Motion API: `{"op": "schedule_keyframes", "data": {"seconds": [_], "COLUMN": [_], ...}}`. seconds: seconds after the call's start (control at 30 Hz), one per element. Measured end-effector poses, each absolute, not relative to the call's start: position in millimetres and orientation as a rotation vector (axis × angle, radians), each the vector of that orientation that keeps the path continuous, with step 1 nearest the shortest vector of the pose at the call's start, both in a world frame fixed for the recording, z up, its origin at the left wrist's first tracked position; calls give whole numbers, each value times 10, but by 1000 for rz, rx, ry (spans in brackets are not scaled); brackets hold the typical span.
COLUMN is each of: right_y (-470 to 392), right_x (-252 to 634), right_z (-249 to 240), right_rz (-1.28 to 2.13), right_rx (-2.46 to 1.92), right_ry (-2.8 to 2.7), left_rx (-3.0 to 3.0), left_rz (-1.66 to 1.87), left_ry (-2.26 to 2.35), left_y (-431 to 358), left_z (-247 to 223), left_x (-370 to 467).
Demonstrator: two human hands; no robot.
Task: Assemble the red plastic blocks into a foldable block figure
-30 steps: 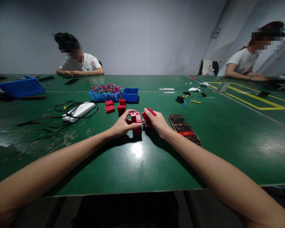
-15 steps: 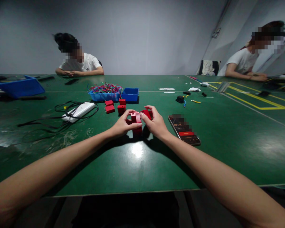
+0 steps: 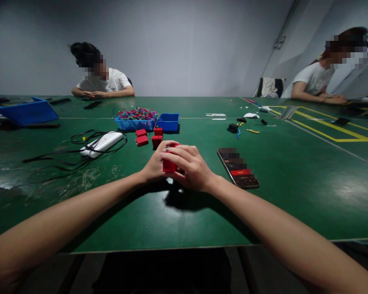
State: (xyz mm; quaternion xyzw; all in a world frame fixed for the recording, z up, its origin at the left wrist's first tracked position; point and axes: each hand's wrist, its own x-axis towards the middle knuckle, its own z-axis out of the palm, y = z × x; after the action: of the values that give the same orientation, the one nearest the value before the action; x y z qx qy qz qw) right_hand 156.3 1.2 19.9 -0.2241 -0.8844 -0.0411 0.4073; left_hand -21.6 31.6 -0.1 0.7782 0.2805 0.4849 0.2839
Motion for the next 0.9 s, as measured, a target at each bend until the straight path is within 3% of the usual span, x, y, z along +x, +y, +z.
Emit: {"op": "schedule_keyframes", "data": {"seconds": [0.9], "right_y": [105], "right_x": [1579], "right_z": [180], "right_rz": [-10], "right_rx": [-678], "right_ry": [-2257], "left_rx": [2073], "left_rz": [1290], "left_ry": [760], "left_y": [397], "left_z": [-94], "left_x": [-212]}}
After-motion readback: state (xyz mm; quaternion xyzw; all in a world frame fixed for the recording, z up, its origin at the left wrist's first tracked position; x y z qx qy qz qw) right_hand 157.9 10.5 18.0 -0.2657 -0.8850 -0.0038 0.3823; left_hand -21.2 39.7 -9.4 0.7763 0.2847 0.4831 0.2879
